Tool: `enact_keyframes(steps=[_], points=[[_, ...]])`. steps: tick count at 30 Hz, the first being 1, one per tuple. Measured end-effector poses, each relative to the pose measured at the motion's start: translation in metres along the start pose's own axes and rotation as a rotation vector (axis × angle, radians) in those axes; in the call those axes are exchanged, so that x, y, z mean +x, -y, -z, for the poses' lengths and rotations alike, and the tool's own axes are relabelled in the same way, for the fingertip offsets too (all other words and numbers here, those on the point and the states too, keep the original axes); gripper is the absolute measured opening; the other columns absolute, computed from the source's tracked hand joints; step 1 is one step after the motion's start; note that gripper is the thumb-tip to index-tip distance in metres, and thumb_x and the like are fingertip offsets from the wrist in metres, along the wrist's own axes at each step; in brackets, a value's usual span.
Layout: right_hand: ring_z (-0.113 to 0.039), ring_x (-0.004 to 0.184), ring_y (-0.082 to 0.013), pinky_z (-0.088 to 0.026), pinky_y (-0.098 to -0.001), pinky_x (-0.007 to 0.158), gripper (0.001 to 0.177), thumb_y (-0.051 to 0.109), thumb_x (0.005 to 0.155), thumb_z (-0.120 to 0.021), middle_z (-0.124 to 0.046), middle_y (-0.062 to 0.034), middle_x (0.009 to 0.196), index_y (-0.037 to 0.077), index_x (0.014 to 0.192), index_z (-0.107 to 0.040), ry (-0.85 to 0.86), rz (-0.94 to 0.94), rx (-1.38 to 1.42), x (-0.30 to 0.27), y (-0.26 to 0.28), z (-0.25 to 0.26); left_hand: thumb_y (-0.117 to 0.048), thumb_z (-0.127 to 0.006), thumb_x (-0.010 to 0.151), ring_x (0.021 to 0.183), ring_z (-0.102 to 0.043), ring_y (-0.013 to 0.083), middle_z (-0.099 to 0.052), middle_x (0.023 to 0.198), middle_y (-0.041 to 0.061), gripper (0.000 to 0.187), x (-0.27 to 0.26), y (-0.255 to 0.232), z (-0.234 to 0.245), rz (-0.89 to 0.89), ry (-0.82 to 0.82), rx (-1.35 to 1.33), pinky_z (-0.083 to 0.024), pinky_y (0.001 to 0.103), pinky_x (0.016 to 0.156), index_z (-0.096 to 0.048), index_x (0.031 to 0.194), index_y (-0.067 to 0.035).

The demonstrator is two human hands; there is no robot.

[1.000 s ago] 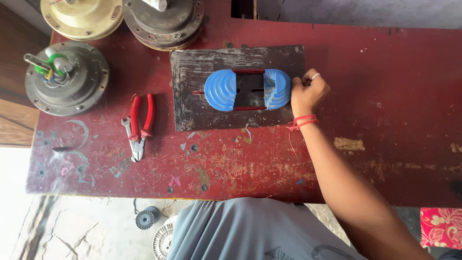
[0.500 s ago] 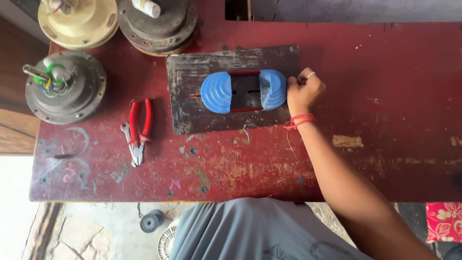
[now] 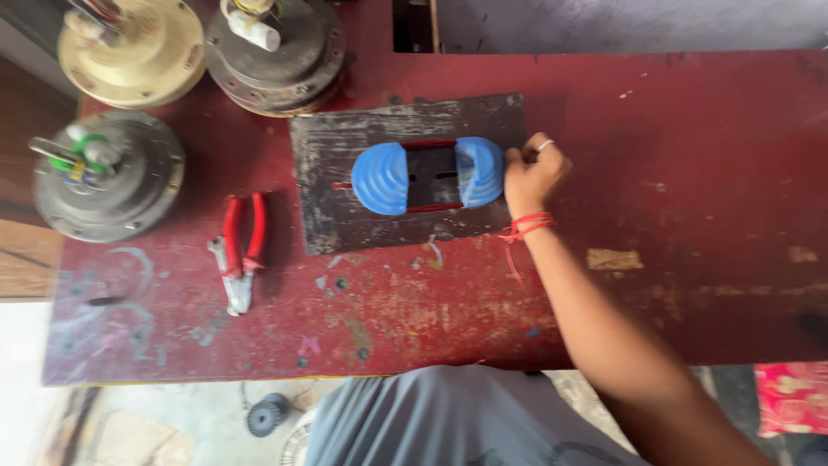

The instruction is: The person winds a red insulated wire around a blue plastic bobbin mounted on a wooden jig. They repeatedly wrap the wire by hand, adjusting the bobbin position as needed. The workspace includes pliers and other tools on a red table.

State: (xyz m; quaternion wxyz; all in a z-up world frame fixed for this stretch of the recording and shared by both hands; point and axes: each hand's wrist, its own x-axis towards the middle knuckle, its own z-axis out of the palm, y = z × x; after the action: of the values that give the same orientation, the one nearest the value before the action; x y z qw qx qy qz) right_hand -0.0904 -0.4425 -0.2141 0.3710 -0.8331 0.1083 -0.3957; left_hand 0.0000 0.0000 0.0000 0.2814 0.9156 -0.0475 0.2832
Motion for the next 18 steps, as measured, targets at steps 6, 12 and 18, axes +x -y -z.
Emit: enact_keyframes(steps=[6,12,18], points=[[-0.056,0.051,-0.0163,-0.043,-0.0325,0.052,0.022,-0.001,0.074,-0.075,-0.056,-0.0080,0.057,0.001,0.069,-0.055,0.026,0.019,-0.052,0.000,-0.001,0.003,-0.012,-0.067,0.092,0.076,-0.057,0.0092,-0.068,0.089,0.005,0.017,-0.038,0.009,-0.007,0.024,-0.077,-0.017,-0.046,0.025,0.067,-0.073,0.098,0.001],[-0.054,0.049,-0.0151,-0.042,-0.0322,0.051,0.018,-0.001,0.074,-0.073,-0.055,-0.0061,0.056,0.002,0.068,-0.056,0.020,-0.008,-0.024,-0.001,-0.003,0.003,-0.013,-0.067,0.092,0.076,-0.056,0.0092,-0.067,0.090,0.005,0.018,-0.055,0.001,-0.032,0.040,-0.297,-0.304,-0.045,0.025,0.067,-0.073,0.098,0.002],[-0.049,0.047,-0.0159,-0.040,-0.0323,0.050,0.021,0.000,0.074,-0.075,-0.050,-0.0075,0.052,0.001,0.066,-0.055,0.006,-0.023,-0.054,0.001,-0.006,0.001,-0.014,-0.066,0.092,0.077,-0.055,0.0092,-0.066,0.091,0.005,0.019,-0.129,-0.035,-0.126,0.206,-0.062,-0.948,-0.044,0.024,0.068,-0.072,0.098,0.002]])
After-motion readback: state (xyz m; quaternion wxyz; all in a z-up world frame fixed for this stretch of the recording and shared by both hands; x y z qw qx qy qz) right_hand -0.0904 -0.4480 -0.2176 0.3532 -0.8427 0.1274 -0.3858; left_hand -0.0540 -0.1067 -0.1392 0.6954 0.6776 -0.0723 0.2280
